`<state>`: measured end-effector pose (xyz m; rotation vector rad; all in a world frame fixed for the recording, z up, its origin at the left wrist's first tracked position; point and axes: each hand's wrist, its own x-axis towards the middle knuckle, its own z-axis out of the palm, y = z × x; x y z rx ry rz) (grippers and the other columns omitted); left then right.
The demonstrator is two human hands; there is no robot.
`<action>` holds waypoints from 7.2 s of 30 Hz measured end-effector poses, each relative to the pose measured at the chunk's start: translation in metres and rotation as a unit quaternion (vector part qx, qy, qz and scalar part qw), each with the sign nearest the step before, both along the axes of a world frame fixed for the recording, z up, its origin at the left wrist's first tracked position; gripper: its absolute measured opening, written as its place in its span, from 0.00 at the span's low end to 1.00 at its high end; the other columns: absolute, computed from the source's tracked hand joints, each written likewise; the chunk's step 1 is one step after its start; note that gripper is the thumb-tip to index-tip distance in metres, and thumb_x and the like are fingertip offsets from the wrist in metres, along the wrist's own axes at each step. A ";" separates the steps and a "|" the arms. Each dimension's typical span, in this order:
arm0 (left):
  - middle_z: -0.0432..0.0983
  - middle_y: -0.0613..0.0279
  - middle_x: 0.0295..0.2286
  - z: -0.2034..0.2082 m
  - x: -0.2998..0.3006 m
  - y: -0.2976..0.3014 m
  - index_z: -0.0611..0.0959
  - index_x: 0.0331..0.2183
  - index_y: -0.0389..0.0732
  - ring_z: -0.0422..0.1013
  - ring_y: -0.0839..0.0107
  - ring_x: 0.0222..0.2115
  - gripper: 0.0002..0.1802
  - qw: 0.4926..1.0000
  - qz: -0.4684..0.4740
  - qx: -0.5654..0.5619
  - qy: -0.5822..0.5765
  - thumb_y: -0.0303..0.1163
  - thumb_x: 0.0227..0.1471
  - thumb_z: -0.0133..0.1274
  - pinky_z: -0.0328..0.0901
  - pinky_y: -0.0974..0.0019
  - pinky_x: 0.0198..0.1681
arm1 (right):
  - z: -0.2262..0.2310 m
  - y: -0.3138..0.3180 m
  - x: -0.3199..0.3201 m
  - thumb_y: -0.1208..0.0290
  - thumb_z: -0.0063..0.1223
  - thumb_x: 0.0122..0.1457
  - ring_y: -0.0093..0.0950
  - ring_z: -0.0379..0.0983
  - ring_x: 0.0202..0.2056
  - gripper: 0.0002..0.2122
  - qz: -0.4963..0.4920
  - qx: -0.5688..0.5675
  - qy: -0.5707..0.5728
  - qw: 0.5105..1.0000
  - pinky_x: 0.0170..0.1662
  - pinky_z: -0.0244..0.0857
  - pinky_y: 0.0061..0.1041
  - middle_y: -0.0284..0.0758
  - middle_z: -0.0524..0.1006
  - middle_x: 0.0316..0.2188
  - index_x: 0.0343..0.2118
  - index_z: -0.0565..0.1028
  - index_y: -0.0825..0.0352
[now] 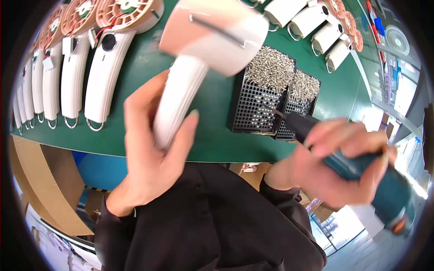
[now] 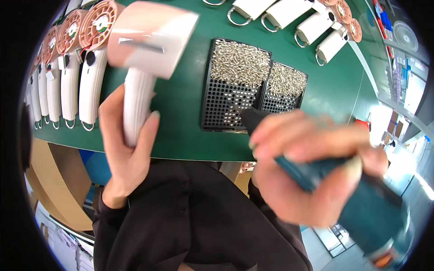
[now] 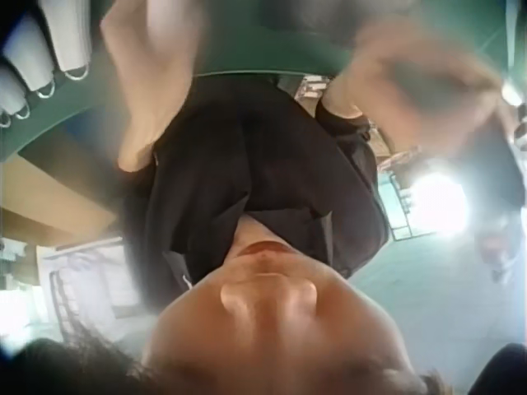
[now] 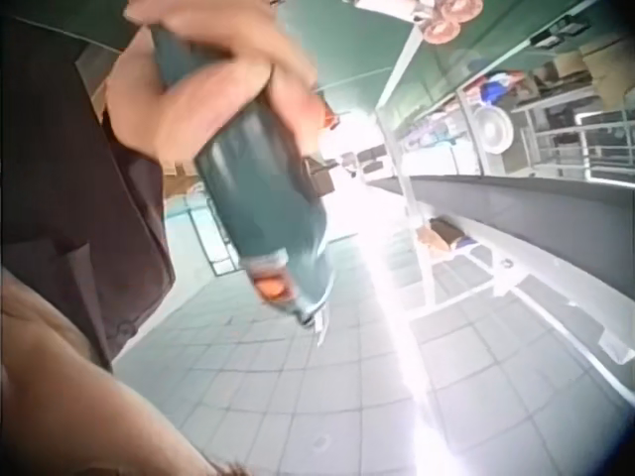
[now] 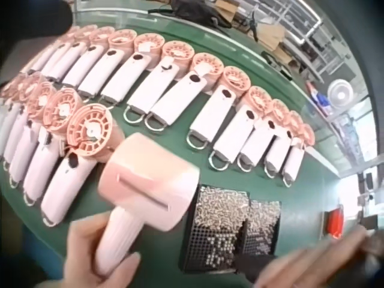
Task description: Assembling small portable fans by using an electric screwdriver to drive screws into the device housings.
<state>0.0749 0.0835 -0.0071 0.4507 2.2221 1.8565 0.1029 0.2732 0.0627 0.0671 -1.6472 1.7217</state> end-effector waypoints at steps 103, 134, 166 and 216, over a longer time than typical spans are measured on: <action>0.65 0.60 0.28 0.018 -0.002 -0.035 0.79 0.48 0.56 0.64 0.69 0.21 0.32 0.910 -0.132 -0.320 0.229 0.25 0.35 0.58 0.61 0.68 0.23 | -0.018 -0.008 -0.013 0.66 0.33 0.60 0.26 0.54 0.06 0.08 -0.056 0.102 -0.071 0.991 0.10 0.55 0.27 0.35 0.63 0.16 0.38 0.64 0.62; 0.65 0.59 0.30 0.021 0.003 -0.046 0.78 0.48 0.55 0.64 0.68 0.23 0.33 0.901 -0.185 -0.332 0.208 0.23 0.34 0.59 0.62 0.66 0.26 | 0.018 -0.039 -0.018 0.63 0.34 0.60 0.27 0.56 0.09 0.15 0.055 0.092 -0.003 0.994 0.12 0.53 0.29 0.36 0.62 0.20 0.43 0.65 0.70; 0.65 0.56 0.32 0.024 -0.002 -0.054 0.74 0.52 0.57 0.65 0.63 0.25 0.33 0.907 -0.196 -0.327 0.177 0.25 0.40 0.53 0.64 0.64 0.30 | 0.012 -0.067 -0.033 0.64 0.39 0.58 0.25 0.56 0.10 0.14 0.099 -0.052 0.007 0.994 0.14 0.53 0.26 0.34 0.63 0.22 0.38 0.66 0.71; 0.67 0.55 0.35 0.027 0.010 -0.031 0.79 0.47 0.52 0.63 0.61 0.26 0.31 0.901 -0.161 -0.355 0.192 0.22 0.36 0.61 0.62 0.63 0.29 | -0.018 0.058 0.024 0.68 0.42 0.56 0.30 0.60 0.06 0.10 -0.245 0.003 -0.063 0.967 0.12 0.62 0.31 0.37 0.62 0.11 0.25 0.60 0.69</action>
